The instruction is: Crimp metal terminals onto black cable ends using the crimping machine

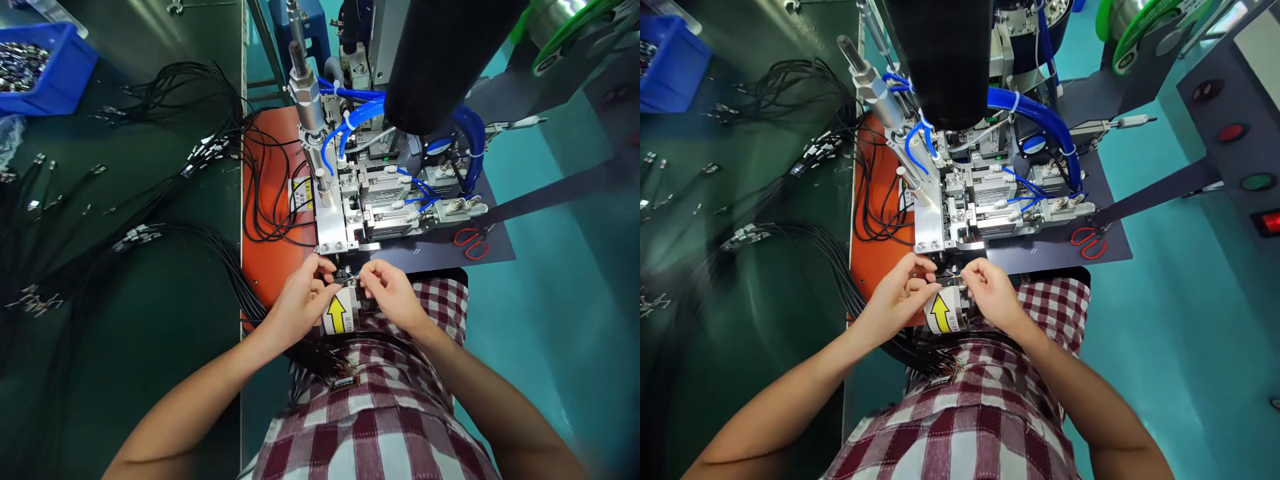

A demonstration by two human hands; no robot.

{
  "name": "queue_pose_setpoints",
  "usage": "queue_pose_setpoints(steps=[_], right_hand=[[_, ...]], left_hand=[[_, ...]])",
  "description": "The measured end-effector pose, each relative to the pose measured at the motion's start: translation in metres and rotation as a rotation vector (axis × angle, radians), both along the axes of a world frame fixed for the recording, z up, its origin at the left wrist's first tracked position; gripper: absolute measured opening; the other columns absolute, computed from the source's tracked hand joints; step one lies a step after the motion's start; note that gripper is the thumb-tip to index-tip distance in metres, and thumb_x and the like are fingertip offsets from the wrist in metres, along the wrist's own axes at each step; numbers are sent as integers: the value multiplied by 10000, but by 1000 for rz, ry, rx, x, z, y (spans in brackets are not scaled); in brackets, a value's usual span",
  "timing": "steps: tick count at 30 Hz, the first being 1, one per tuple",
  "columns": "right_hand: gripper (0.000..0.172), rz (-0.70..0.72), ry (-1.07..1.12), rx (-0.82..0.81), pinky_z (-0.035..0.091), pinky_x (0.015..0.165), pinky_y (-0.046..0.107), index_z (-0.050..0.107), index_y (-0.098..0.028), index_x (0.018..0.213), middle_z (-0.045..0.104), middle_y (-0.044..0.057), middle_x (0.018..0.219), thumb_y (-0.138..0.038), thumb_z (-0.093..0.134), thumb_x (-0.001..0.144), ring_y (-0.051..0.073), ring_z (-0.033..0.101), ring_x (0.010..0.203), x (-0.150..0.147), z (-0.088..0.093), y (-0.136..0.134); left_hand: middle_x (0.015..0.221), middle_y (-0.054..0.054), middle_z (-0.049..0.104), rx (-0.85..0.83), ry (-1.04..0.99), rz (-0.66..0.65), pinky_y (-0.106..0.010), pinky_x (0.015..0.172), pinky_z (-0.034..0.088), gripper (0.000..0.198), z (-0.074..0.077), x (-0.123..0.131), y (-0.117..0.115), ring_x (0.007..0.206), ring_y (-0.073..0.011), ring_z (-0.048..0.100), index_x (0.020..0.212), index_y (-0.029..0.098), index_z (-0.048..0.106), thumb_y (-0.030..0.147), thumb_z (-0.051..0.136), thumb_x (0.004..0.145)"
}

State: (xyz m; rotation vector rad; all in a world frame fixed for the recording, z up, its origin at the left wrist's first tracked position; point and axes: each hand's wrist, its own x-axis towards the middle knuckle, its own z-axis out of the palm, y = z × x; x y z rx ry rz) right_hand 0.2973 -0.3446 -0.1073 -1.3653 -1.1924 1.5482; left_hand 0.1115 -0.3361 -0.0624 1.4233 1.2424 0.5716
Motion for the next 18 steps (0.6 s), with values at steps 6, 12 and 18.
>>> queue_pose_setpoints(steps=[6,12,18], right_hand=[[249,16,-49,-13,368,530,264,540,-184,767,518,-32,623,-395,541,898,117,475,534,1,-14,12],[256,42,-72,-24,358,523,260,544,-176,771,502,-40,597,-395,533,905,112,458,527,-3,-13,14],[246,41,-100,-23,364,536,262,551,-175,772,514,-35,607,-378,532,909,112,467,537,-4,-13,15]], left_hand=[[883,-60,596,678,421,-258,-250,671,500,248,-18,-12,7,803,-152,592,1081,151,615,141,408,944],[804,-64,601,932,614,-389,-253,602,475,326,-29,-20,8,696,-155,572,1155,118,621,125,363,955],[745,-36,555,949,713,-418,-256,568,433,333,-24,-20,9,638,-154,527,1166,152,627,150,365,961]])
